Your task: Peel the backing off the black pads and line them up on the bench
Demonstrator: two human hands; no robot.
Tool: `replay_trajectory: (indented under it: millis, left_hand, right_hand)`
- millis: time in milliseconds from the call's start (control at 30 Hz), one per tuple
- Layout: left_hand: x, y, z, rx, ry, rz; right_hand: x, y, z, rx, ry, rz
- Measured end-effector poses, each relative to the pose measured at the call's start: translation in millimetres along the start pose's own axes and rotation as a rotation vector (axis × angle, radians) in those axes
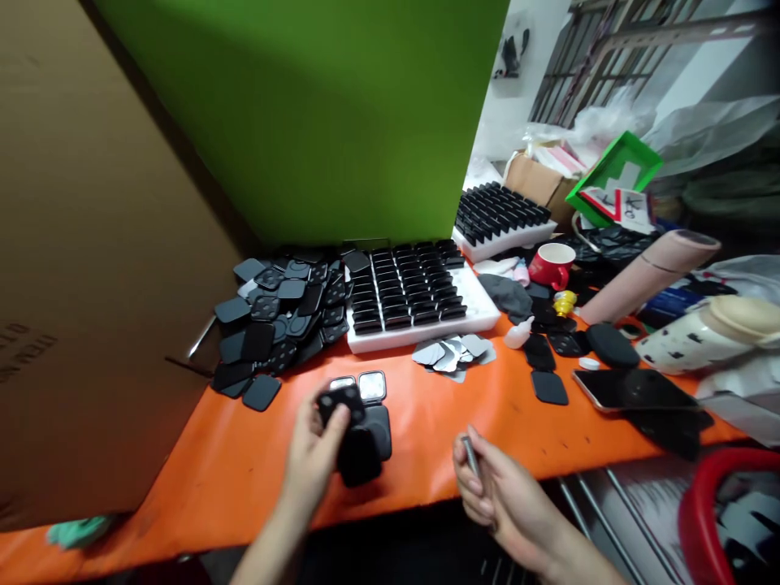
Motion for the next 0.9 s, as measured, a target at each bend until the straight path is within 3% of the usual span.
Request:
replay_trajectory:
  millis: [33,100,200,367,433,533,667,767,900]
  left_hand:
    - [5,18.1,17,-0.104,0.003,0.101]
    - [18,43.1,48,-0.174,0.008,0.279]
    - [39,52.2,73,-0.165,0.012,0.383]
    - [50,28.1,70,-0.232,-0.036,0.539]
    - [47,28.3,66,-0.272,-0.056,0.578]
    - [43,51.0,68,-0.377,-0.031,0.608]
    - [49,91.0,82,-0.547,0.147,0.617]
    - [56,97.8,96,-0.538,0.242,0.724]
    - [61,97.1,109,-0.532,0.306,0.787]
  right_hand:
    - [2,6,1,-0.008,0.028,-0.105]
    - [3,18,5,-0.023,0.069,-0.307]
    - [2,26,13,-0.033,0.116,-0.512]
    - [10,23,30,-0.044,0.253,-0.684]
    - [17,25,34,-0.05,0.32,-0.755]
    - [29,37,40,-0.118,0.431,-0.842]
    - [29,46,45,-0.189,0.467,-0.79]
    - [30,22,34,-0.107,0.455,-0.613]
    - [65,-43,-15,0.206,0.488,-0.406]
Point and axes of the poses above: each hand's wrist, its own z-axis towards the middle knuckle, its own y-axis out of the back of the hand, x = y × z, the point moved 5 cm from there along z, towards the middle knuckle, and after that the axes turned 15 degrees about y, right-handed, at the moved point
